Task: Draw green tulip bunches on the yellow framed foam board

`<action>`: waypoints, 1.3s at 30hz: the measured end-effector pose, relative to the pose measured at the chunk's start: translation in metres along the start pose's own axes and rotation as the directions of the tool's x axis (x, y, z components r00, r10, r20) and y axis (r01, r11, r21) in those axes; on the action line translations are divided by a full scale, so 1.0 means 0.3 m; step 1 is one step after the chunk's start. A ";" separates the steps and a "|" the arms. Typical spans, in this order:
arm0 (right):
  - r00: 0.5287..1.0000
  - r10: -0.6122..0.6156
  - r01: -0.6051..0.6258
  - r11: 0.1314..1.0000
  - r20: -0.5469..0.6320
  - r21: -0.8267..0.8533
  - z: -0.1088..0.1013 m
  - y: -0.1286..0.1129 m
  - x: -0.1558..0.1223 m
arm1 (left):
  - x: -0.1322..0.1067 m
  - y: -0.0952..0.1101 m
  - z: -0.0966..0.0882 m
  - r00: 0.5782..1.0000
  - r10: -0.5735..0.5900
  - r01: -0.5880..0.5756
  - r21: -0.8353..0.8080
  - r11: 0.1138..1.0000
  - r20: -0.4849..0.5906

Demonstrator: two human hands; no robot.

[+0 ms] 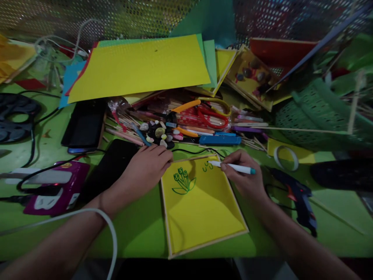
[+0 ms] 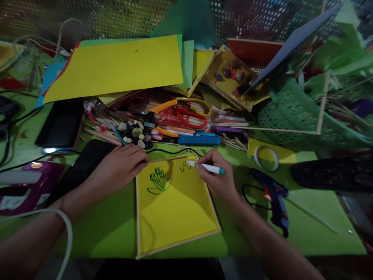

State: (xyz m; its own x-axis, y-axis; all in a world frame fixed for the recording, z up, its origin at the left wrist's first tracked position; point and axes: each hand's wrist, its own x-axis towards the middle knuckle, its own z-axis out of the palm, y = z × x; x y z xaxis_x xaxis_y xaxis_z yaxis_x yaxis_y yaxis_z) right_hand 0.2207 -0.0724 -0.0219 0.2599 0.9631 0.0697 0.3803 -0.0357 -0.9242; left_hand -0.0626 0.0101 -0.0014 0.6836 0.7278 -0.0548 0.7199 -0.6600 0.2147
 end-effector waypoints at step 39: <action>0.998 -0.009 0.008 1.000 0.069 0.023 -0.010 -0.001 -0.007 | -0.001 -0.007 0.008 1.000 0.006 -0.006 -0.005 1.000 -0.022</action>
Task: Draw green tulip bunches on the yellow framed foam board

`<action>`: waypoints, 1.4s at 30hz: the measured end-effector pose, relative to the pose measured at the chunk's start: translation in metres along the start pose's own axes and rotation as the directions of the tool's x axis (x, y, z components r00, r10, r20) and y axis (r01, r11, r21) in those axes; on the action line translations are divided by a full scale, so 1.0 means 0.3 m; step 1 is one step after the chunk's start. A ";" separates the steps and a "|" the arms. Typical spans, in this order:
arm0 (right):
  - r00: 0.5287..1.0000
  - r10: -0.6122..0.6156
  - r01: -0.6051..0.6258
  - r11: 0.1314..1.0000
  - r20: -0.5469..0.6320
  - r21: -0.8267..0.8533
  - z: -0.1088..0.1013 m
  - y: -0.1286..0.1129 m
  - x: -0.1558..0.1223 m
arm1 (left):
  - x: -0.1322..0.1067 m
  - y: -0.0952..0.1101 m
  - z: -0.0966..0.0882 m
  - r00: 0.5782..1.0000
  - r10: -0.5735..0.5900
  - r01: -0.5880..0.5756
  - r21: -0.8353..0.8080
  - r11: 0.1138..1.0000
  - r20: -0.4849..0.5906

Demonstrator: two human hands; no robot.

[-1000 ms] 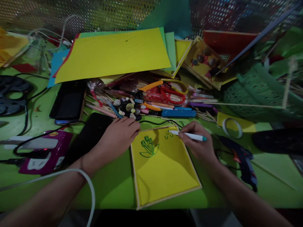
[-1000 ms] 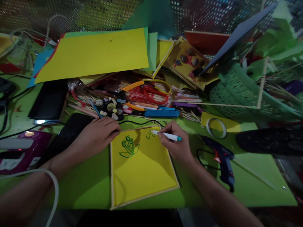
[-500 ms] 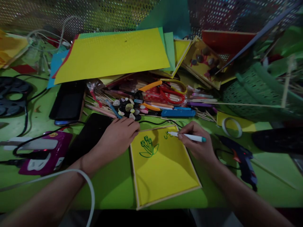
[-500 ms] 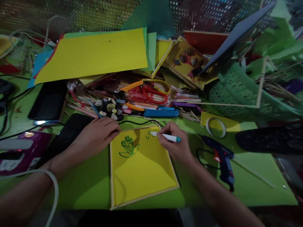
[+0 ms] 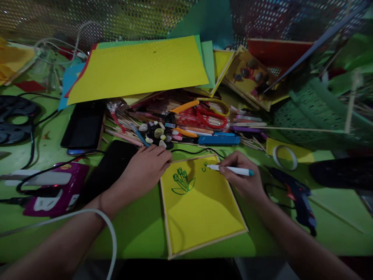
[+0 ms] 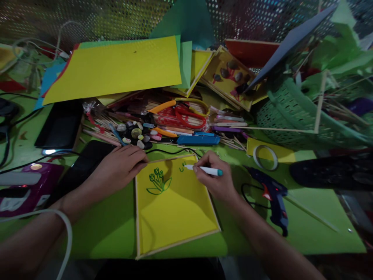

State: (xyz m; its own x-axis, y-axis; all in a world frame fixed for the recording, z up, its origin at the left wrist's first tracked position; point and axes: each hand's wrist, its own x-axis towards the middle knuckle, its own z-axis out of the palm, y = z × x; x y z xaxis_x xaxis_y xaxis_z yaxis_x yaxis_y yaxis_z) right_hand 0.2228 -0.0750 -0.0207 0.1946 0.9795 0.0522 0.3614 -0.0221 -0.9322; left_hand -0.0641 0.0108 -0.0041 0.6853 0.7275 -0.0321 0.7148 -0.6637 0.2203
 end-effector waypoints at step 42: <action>1.000 -0.019 0.019 1.000 -0.017 0.006 0.005 0.011 -0.002 | 0.000 0.001 -0.002 1.000 0.004 -0.004 0.005 1.000 -0.013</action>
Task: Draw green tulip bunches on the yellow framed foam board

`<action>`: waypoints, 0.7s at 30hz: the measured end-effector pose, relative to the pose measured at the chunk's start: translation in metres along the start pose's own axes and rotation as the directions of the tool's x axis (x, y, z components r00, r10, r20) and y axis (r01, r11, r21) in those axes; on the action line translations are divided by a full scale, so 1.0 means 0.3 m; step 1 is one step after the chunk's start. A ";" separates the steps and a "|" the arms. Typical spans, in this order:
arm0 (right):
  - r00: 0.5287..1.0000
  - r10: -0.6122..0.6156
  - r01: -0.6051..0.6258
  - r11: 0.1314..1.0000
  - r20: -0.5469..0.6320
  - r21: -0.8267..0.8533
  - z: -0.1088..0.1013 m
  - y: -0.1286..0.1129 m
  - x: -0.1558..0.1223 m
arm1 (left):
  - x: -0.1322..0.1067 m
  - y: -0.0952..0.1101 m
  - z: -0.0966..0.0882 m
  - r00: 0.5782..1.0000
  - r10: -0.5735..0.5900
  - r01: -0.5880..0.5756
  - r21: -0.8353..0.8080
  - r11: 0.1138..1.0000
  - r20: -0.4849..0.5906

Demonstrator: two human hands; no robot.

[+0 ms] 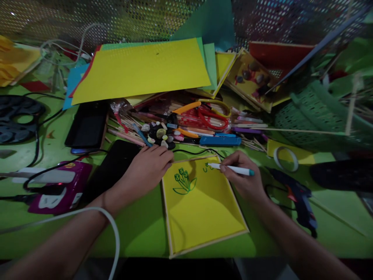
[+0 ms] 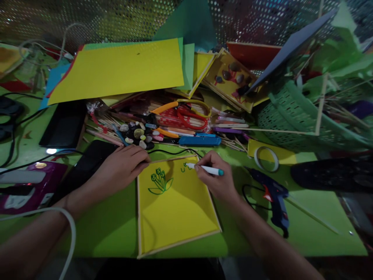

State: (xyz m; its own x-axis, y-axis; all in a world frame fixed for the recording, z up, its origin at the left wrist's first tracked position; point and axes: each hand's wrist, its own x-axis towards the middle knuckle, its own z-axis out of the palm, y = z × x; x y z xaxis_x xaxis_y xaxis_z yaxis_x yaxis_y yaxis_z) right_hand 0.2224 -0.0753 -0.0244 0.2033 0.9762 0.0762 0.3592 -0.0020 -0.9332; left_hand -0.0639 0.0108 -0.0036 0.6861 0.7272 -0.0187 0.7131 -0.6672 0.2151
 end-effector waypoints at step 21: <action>0.999 -0.014 0.015 1.000 0.053 -0.018 -0.006 0.000 -0.010 | 0.003 0.004 -0.007 0.999 -0.009 0.009 -0.005 1.000 0.033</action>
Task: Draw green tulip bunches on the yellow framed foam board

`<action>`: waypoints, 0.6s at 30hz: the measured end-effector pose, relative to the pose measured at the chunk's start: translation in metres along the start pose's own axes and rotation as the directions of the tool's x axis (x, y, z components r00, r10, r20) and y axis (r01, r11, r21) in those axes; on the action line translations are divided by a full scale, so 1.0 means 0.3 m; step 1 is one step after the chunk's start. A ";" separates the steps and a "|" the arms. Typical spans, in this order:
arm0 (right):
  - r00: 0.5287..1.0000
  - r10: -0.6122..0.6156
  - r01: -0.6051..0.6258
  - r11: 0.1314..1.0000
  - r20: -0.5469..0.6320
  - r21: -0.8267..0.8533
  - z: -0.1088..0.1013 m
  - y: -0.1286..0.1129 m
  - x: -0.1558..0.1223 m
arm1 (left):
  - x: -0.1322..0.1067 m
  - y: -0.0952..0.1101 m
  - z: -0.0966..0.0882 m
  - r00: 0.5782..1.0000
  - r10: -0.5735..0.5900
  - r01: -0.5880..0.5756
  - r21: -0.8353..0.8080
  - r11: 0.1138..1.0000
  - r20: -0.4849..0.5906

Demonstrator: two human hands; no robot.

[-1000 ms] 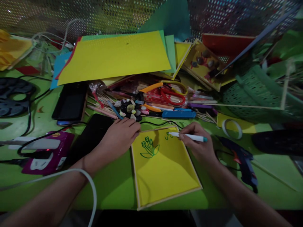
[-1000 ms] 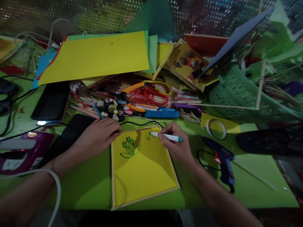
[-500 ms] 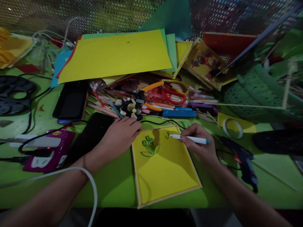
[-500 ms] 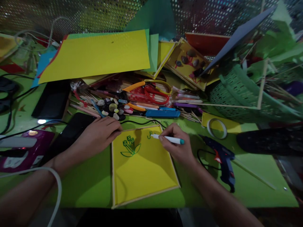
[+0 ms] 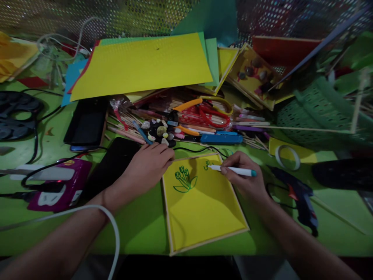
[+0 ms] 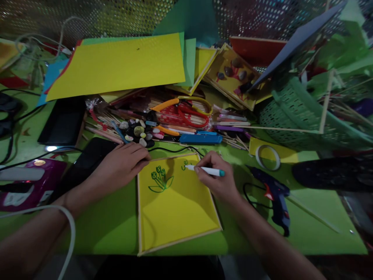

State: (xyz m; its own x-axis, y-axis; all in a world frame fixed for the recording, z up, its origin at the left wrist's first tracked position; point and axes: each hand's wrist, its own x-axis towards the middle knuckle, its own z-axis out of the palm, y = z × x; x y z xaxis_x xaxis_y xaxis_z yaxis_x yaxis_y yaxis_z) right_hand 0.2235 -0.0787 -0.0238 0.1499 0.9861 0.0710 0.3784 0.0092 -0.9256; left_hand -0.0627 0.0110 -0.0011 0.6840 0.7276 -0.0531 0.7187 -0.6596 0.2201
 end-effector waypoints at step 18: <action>0.998 0.036 -0.034 0.999 0.058 -0.034 -0.007 -0.017 -0.006 | 0.001 0.006 -0.006 1.000 0.001 -0.001 -0.001 1.000 -0.007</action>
State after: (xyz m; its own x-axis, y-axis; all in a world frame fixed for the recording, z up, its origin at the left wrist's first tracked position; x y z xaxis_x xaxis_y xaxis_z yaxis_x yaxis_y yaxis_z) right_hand 0.2233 -0.0809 -0.0186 0.1100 0.9938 0.0164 0.4035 -0.0296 -0.9145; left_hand -0.0616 0.0104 0.0011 0.6838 0.7282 -0.0459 0.7178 -0.6601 0.2212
